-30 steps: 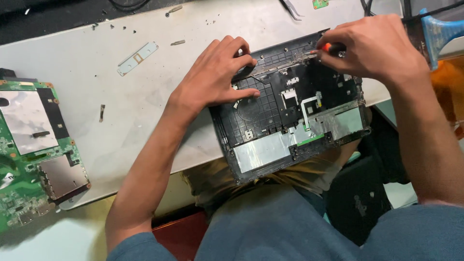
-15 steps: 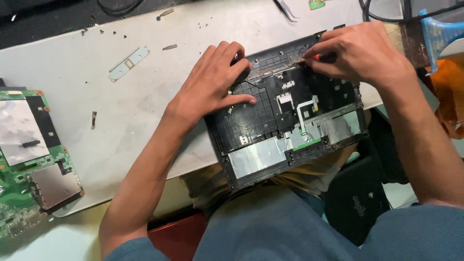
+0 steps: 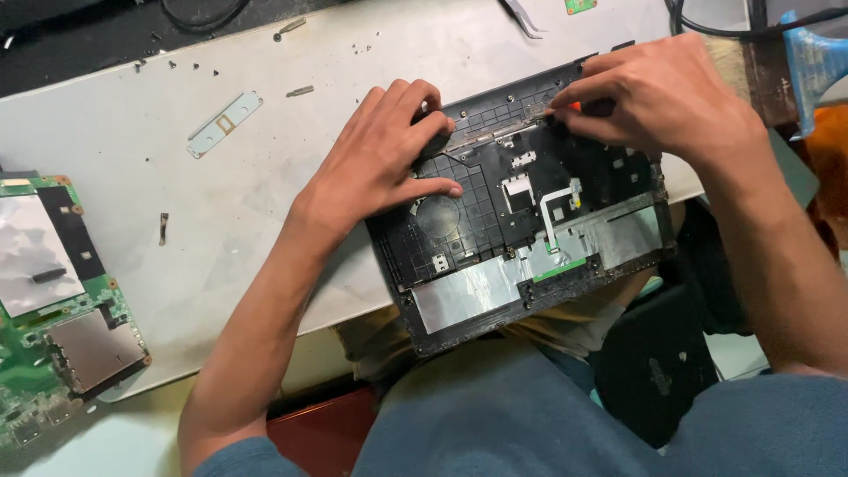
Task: The person works on a disassembled laptop chassis at a repair bench, using a screwdriver to remove and drive screws along the bottom cover, brushing dust off the chassis with a brush, and picking up loose screws from the table. They reposition the chassis and continue unscrewing screws near the hinge area.
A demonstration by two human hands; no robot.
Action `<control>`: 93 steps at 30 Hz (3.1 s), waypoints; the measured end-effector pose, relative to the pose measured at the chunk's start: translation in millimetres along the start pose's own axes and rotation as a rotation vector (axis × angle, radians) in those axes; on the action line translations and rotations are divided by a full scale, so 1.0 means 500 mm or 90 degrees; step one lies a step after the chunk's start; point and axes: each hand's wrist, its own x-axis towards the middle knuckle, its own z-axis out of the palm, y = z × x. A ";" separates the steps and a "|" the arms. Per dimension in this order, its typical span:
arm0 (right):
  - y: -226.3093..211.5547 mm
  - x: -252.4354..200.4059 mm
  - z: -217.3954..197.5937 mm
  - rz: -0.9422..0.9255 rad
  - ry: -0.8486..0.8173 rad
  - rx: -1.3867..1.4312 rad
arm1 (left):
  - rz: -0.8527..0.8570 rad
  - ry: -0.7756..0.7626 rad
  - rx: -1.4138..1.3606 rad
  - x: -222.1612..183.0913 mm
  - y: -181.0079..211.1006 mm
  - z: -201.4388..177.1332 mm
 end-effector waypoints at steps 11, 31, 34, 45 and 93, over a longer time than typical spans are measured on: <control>0.019 -0.039 0.062 -0.043 0.173 -0.013 | -0.010 0.005 -0.020 0.000 0.004 -0.007; -0.037 0.000 -0.031 0.008 -0.014 -0.014 | -0.008 -0.002 -0.015 0.001 0.003 -0.004; -0.046 0.036 -0.058 0.042 -0.113 -0.032 | -0.008 0.007 0.000 -0.001 0.005 -0.003; -0.032 0.130 -0.078 0.003 -0.295 0.108 | -0.014 0.006 -0.011 0.001 0.006 -0.003; -0.194 -0.195 0.065 0.311 0.157 0.642 | -0.089 -0.154 0.083 0.086 0.008 -0.031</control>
